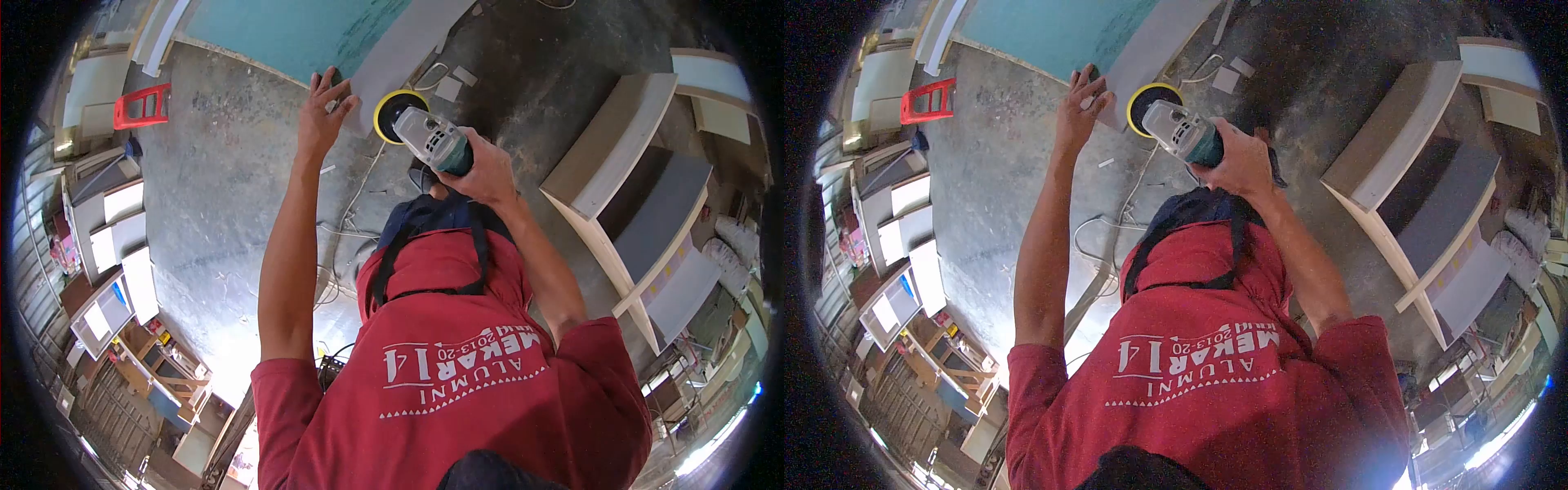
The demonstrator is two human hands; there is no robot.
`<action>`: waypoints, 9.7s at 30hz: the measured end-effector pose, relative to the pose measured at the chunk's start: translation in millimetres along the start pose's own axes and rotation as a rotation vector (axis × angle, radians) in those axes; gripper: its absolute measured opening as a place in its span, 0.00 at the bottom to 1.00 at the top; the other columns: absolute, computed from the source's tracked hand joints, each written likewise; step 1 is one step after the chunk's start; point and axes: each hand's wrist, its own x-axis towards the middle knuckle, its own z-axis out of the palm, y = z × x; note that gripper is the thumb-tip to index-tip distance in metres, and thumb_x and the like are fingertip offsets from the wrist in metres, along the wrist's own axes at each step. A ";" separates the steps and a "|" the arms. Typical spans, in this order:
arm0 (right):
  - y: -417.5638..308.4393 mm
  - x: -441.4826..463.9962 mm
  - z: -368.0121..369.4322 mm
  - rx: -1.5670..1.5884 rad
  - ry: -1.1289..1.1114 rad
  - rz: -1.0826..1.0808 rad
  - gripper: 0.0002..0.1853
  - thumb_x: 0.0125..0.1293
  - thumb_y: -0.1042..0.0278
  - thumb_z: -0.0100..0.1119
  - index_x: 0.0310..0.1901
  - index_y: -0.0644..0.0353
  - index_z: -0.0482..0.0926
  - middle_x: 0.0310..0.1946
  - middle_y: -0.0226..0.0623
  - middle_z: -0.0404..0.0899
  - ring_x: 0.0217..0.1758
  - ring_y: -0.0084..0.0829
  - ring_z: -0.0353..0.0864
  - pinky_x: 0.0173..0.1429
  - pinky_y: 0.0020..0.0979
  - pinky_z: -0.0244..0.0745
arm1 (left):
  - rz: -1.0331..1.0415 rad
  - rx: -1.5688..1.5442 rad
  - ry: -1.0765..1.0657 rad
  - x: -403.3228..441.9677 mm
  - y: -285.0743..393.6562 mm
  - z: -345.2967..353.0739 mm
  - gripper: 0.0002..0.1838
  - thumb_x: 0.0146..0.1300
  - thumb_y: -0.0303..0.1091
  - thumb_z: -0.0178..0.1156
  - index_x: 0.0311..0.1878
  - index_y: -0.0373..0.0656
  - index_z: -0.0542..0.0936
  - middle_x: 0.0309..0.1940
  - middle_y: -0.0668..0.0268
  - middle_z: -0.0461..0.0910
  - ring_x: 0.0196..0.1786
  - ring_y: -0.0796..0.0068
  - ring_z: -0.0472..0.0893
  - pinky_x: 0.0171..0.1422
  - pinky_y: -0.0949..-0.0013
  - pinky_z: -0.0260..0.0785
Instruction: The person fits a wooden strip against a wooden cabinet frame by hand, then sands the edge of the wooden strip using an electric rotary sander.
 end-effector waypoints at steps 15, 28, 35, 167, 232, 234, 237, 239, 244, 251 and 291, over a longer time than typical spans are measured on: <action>51.8 79.2 -68.4 0.014 0.075 0.012 0.32 0.52 0.48 0.78 0.54 0.53 0.76 0.40 0.45 0.87 0.44 0.51 0.88 0.45 0.47 0.83 | -0.086 -0.101 0.013 -4.2 8.6 -2.5 0.22 0.64 0.36 0.72 0.62 0.50 0.86 0.78 0.60 0.67 0.84 0.52 0.55 0.80 0.52 0.60; 127.2 173.9 -155.8 -0.038 0.095 0.065 0.33 0.52 0.45 0.79 0.52 0.55 0.76 0.36 0.50 0.87 0.42 0.56 0.88 0.43 0.49 0.82 | -0.165 -0.007 -0.053 -2.1 27.0 -14.4 0.24 0.61 0.28 0.72 0.62 0.51 0.86 0.79 0.62 0.66 0.84 0.52 0.55 0.82 0.53 0.58; 174.6 213.8 -193.7 -0.010 0.165 0.106 0.32 0.52 0.45 0.79 0.50 0.57 0.77 0.36 0.51 0.87 0.42 0.57 0.87 0.44 0.50 0.81 | -0.286 -0.056 -0.089 -0.4 34.3 -16.5 0.27 0.59 0.23 0.72 0.63 0.49 0.85 0.80 0.61 0.64 0.85 0.58 0.53 0.84 0.55 0.53; 170.0 61.6 -240.9 0.041 0.168 0.126 0.36 0.52 0.59 0.82 0.58 0.71 0.76 0.44 0.51 0.87 0.46 0.40 0.89 0.52 0.39 0.81 | -0.300 0.272 0.363 -57.2 78.7 53.3 0.42 0.55 0.38 0.76 0.75 0.57 0.74 0.82 0.57 0.60 0.83 0.48 0.57 0.83 0.45 0.52; 150.7 188.2 -171.0 -0.021 0.108 0.068 0.34 0.52 0.48 0.81 0.53 0.59 0.75 0.38 0.52 0.87 0.44 0.56 0.88 0.45 0.48 0.82 | -0.384 0.045 0.293 -46.6 91.9 33.7 0.44 0.42 0.26 0.81 0.68 0.58 0.82 0.70 0.58 0.73 0.72 0.54 0.72 0.74 0.55 0.68; 153.1 195.3 -183.1 -0.020 0.149 0.084 0.34 0.52 0.49 0.81 0.51 0.63 0.76 0.38 0.52 0.87 0.44 0.57 0.89 0.45 0.48 0.82 | -0.403 0.036 0.223 -43.3 92.8 21.7 0.43 0.44 0.27 0.80 0.69 0.58 0.81 0.71 0.58 0.73 0.73 0.55 0.71 0.75 0.55 0.67; 154.7 196.0 -195.1 0.073 0.142 0.164 0.33 0.52 0.51 0.82 0.51 0.64 0.77 0.40 0.52 0.88 0.46 0.53 0.90 0.47 0.45 0.82 | -0.462 -0.150 0.108 -42.7 81.3 -4.0 0.41 0.50 0.30 0.79 0.71 0.56 0.79 0.73 0.58 0.71 0.74 0.57 0.70 0.76 0.57 0.66; 143.1 191.2 -200.3 0.053 0.156 0.094 0.33 0.53 0.53 0.82 0.53 0.66 0.77 0.42 0.53 0.88 0.47 0.51 0.90 0.49 0.43 0.82 | -0.499 -0.334 0.068 -40.2 70.7 -18.6 0.39 0.54 0.32 0.78 0.72 0.54 0.78 0.74 0.58 0.70 0.75 0.59 0.70 0.76 0.58 0.65; 137.5 164.7 -195.0 0.092 0.146 0.104 0.36 0.53 0.55 0.82 0.56 0.71 0.76 0.44 0.55 0.87 0.47 0.48 0.90 0.50 0.42 0.82 | -0.507 -0.552 -0.089 -32.9 60.8 -37.6 0.32 0.66 0.39 0.71 0.73 0.46 0.77 0.77 0.57 0.67 0.75 0.64 0.69 0.76 0.61 0.63; 105.7 133.4 -177.0 0.067 0.099 0.046 0.33 0.53 0.56 0.82 0.52 0.68 0.75 0.41 0.52 0.87 0.45 0.47 0.91 0.48 0.42 0.82 | -0.504 -0.533 -0.145 -26.2 63.7 -46.8 0.31 0.68 0.42 0.69 0.73 0.47 0.77 0.77 0.55 0.68 0.76 0.62 0.69 0.74 0.62 0.66; 112.9 136.1 -120.6 0.031 -0.022 -0.029 0.38 0.47 0.49 0.82 0.58 0.55 0.76 0.45 0.47 0.87 0.47 0.51 0.88 0.48 0.46 0.83 | -0.248 0.217 0.242 -50.2 88.9 35.1 0.41 0.49 0.26 0.78 0.70 0.55 0.79 0.73 0.49 0.70 0.73 0.45 0.70 0.74 0.52 0.67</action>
